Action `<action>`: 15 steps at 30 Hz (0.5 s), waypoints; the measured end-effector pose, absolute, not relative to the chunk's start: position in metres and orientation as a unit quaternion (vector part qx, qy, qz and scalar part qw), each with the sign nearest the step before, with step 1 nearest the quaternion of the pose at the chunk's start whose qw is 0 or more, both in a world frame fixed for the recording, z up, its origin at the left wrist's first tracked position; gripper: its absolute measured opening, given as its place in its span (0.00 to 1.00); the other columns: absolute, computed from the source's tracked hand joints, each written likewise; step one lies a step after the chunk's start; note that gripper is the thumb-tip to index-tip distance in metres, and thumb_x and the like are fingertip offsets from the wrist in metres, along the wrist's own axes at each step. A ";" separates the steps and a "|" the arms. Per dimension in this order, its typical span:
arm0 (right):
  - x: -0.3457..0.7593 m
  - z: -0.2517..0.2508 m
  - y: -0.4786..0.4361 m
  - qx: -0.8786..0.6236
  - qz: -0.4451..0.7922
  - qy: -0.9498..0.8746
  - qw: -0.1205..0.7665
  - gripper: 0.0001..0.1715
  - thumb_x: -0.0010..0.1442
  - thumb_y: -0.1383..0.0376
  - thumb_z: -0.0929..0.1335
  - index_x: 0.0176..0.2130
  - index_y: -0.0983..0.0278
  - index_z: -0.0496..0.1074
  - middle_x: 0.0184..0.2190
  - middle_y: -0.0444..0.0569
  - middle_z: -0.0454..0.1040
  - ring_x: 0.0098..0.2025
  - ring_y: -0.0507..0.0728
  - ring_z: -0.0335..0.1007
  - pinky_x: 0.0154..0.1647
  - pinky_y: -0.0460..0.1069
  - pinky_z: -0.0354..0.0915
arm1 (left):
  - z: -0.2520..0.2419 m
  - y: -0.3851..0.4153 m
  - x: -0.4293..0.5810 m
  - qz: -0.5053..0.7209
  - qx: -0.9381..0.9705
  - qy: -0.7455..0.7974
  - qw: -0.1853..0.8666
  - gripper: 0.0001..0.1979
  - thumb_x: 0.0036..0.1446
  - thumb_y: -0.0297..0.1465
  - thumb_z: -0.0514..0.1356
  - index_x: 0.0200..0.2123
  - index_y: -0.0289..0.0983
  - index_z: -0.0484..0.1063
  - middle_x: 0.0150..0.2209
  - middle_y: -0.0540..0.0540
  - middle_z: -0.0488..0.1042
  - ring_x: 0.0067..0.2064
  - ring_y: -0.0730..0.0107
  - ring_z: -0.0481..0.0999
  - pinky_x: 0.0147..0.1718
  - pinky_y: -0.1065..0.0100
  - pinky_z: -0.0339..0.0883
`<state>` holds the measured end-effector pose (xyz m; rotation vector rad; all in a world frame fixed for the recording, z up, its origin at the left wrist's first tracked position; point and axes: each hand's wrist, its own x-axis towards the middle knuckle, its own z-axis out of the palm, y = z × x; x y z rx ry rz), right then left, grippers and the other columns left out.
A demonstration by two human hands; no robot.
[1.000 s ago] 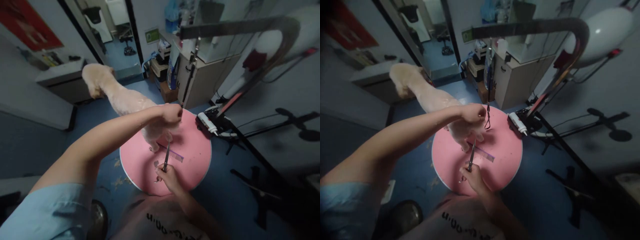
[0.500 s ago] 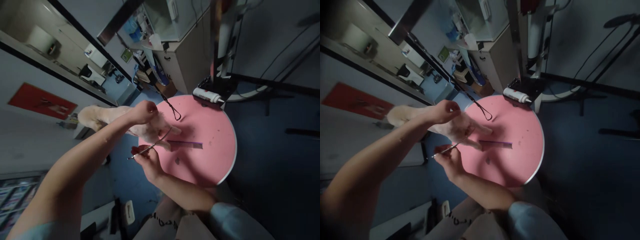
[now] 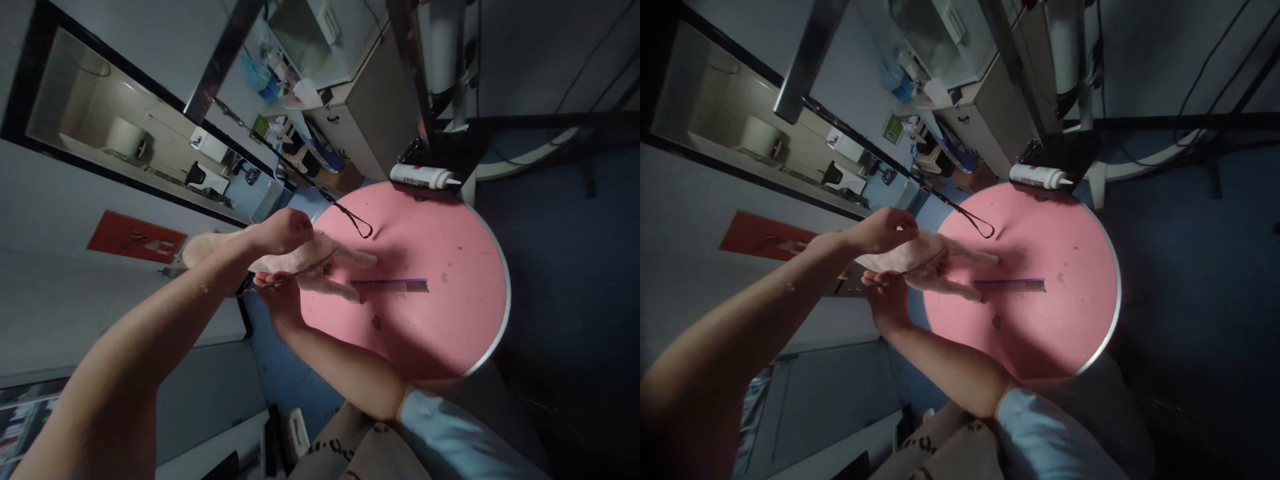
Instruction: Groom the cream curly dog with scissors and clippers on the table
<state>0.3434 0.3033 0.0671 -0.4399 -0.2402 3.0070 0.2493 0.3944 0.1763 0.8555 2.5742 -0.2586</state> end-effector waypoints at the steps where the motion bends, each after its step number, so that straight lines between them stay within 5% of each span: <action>1: 0.344 0.068 0.302 -0.147 0.985 -0.075 0.043 0.23 0.40 0.67 0.74 0.32 0.58 0.59 0.36 0.42 0.78 0.43 0.57 0.77 0.58 0.59 0.65 | 0.177 0.394 0.250 -0.089 0.312 0.923 0.208 0.16 0.51 0.35 0.54 0.34 0.31 0.77 0.32 0.45 0.77 0.33 0.69 0.72 0.31 0.72 0.63; 15: 0.384 0.045 0.302 -0.076 0.993 -0.086 -0.020 0.26 0.38 0.71 0.74 0.35 0.58 0.61 0.36 0.40 0.79 0.41 0.56 0.76 0.50 0.55 0.69 | 0.174 0.363 0.274 -0.032 0.344 0.927 0.144 0.12 0.54 0.35 0.53 0.31 0.34 0.73 0.31 0.45 0.76 0.33 0.70 0.72 0.34 0.70 0.63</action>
